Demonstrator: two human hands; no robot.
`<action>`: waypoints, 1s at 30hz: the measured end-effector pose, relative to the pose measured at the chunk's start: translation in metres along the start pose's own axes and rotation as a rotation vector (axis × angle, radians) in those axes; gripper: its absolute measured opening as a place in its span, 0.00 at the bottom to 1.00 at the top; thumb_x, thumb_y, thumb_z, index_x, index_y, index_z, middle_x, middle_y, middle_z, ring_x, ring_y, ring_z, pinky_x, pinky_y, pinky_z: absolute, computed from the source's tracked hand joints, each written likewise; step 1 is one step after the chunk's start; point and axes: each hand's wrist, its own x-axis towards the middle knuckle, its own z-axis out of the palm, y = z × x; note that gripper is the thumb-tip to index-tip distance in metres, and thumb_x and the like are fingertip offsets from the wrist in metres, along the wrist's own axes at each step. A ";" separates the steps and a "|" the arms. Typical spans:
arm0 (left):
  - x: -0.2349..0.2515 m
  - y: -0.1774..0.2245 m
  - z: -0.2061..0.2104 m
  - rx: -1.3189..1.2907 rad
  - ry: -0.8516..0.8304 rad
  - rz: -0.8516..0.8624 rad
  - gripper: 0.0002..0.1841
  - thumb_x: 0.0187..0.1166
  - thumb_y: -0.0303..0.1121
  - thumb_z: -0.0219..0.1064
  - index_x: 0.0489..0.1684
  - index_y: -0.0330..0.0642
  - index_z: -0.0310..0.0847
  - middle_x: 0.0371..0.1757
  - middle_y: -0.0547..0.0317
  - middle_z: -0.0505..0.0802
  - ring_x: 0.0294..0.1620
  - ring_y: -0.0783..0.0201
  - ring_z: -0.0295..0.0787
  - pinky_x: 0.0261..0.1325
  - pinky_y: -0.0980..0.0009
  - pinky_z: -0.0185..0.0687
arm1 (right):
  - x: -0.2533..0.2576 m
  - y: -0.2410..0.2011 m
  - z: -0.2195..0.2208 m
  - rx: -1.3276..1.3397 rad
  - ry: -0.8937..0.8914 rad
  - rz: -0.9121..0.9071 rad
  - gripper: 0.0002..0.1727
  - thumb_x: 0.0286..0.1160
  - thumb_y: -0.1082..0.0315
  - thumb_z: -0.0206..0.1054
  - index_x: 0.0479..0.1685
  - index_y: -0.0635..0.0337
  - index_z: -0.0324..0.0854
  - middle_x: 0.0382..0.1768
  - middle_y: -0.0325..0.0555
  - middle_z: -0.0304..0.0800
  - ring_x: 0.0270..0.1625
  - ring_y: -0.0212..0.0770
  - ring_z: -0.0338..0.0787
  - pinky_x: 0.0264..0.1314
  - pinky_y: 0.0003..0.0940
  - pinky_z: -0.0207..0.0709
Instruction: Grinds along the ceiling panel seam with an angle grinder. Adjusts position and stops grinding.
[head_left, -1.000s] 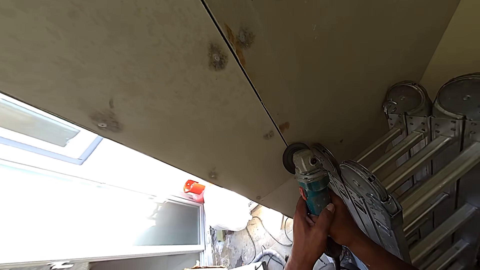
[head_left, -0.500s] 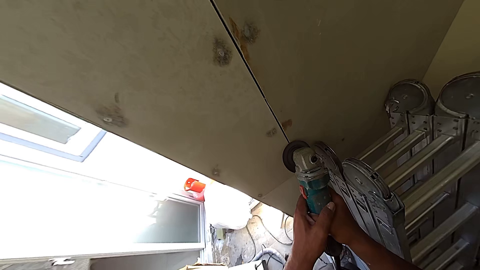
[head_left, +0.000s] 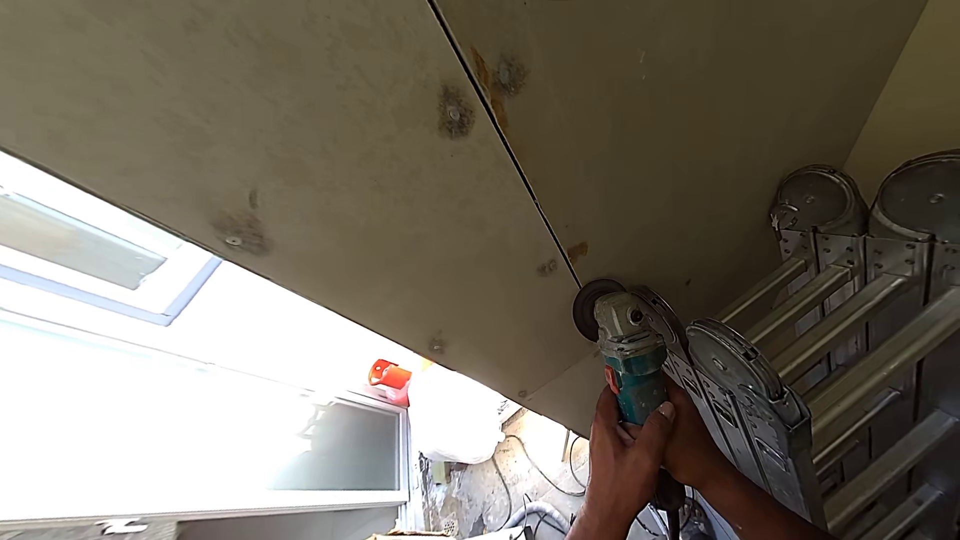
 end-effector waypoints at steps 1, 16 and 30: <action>0.001 0.002 -0.001 0.006 -0.002 0.006 0.30 0.72 0.45 0.75 0.68 0.35 0.75 0.46 0.56 0.94 0.45 0.67 0.94 0.50 0.68 0.92 | 0.002 -0.003 0.000 0.007 0.001 -0.004 0.39 0.41 0.63 0.83 0.63 0.64 0.77 0.46 0.33 0.93 0.49 0.18 0.91 0.57 0.16 0.85; -0.002 -0.002 0.000 -0.017 0.003 -0.009 0.30 0.72 0.45 0.75 0.68 0.35 0.74 0.45 0.55 0.94 0.43 0.67 0.95 0.49 0.69 0.92 | 0.000 0.003 -0.001 -0.025 -0.020 0.018 0.40 0.41 0.60 0.83 0.63 0.63 0.78 0.45 0.34 0.93 0.48 0.19 0.91 0.56 0.18 0.85; -0.018 -0.002 0.002 -0.032 0.006 0.000 0.31 0.72 0.43 0.76 0.69 0.33 0.73 0.45 0.55 0.94 0.43 0.67 0.95 0.48 0.70 0.93 | -0.014 0.000 -0.003 -0.038 -0.022 0.008 0.42 0.41 0.58 0.84 0.65 0.64 0.77 0.47 0.33 0.93 0.49 0.18 0.91 0.58 0.17 0.85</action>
